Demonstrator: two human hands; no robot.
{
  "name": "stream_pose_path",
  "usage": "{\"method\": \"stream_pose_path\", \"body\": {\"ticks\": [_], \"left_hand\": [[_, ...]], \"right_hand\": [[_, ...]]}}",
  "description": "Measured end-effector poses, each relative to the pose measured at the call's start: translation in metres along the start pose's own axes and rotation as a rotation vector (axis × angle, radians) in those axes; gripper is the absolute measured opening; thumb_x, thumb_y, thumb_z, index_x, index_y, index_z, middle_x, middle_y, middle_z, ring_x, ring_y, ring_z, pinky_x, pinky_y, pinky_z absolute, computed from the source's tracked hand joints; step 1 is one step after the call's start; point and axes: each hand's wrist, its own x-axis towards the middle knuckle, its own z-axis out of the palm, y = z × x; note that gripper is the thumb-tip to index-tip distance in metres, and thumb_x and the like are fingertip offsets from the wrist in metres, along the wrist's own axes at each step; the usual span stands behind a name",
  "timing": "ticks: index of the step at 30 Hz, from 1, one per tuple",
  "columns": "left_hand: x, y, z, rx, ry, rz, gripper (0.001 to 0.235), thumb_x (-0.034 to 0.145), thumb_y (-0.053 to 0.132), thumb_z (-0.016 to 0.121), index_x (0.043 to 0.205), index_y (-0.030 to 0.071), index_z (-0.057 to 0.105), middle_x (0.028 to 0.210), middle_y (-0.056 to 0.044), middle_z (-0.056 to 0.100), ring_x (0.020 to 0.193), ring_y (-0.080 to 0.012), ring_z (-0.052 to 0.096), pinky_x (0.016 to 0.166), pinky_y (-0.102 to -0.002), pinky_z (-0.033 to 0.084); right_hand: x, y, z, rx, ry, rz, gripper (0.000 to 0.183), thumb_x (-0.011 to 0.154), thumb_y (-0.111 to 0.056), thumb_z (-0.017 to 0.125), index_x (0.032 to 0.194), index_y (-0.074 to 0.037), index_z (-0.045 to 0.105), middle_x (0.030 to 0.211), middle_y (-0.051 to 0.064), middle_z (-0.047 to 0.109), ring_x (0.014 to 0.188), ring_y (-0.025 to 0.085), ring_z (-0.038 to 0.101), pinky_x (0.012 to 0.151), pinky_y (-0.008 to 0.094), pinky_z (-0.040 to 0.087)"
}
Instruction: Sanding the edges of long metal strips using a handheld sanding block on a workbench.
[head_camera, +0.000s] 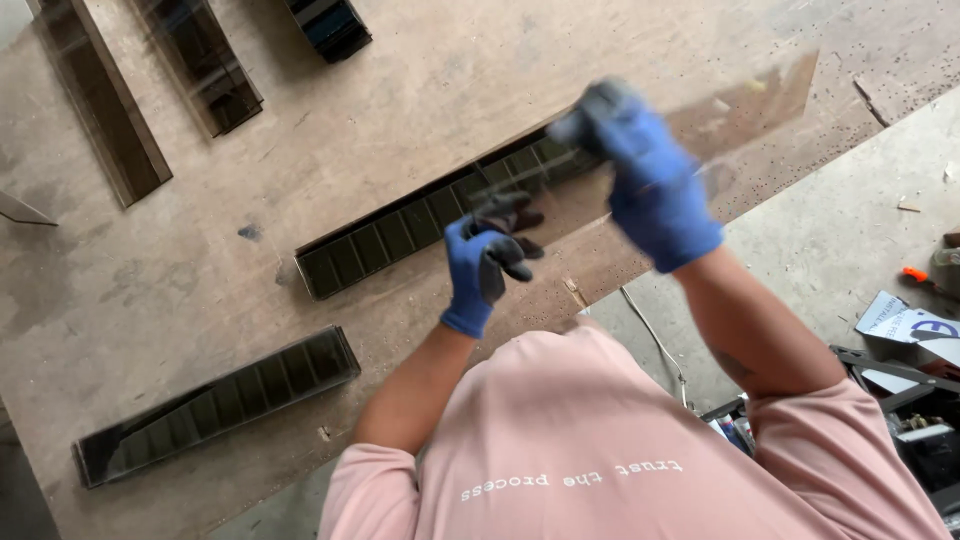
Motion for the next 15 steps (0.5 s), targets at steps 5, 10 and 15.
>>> {"method": "stream_pose_path", "body": {"ticks": [5,10,15], "left_hand": [[-0.013,-0.002,0.004,0.077,0.118,0.02,0.029,0.056,-0.009,0.051,0.082,-0.01,0.063,0.085,-0.019,0.059,0.066,-0.0282,0.063,0.038,-0.03,0.048],[-0.039,0.006,0.013,0.16,0.28,0.054,0.013,0.056,-0.012,0.056,0.051,0.0,0.055,0.049,-0.004,0.043,0.06,-0.0104,0.049,0.042,-0.024,0.037],[-0.057,0.061,0.045,0.17,0.301,-0.02,0.016,0.051,-0.012,0.049,0.053,0.004,0.048,0.063,0.011,0.041,0.055,-0.0083,0.044,0.05,-0.019,0.039]], "right_hand": [[-0.086,0.045,0.082,-0.46,-0.396,0.108,0.073,0.075,0.002,0.064,0.147,-0.004,0.055,0.137,0.025,0.061,0.13,0.049,0.054,0.103,0.056,0.049],[-0.099,0.027,0.143,-0.41,-0.488,0.071,0.069,0.079,-0.018,0.073,0.144,-0.001,0.057,0.138,0.03,0.058,0.131,0.054,0.051,0.107,0.061,0.045],[-0.105,0.037,0.127,-0.139,-0.445,0.202,0.035,0.102,-0.007,0.052,0.132,0.01,0.061,0.13,0.035,0.061,0.127,0.059,0.05,0.109,0.062,0.042]]}}
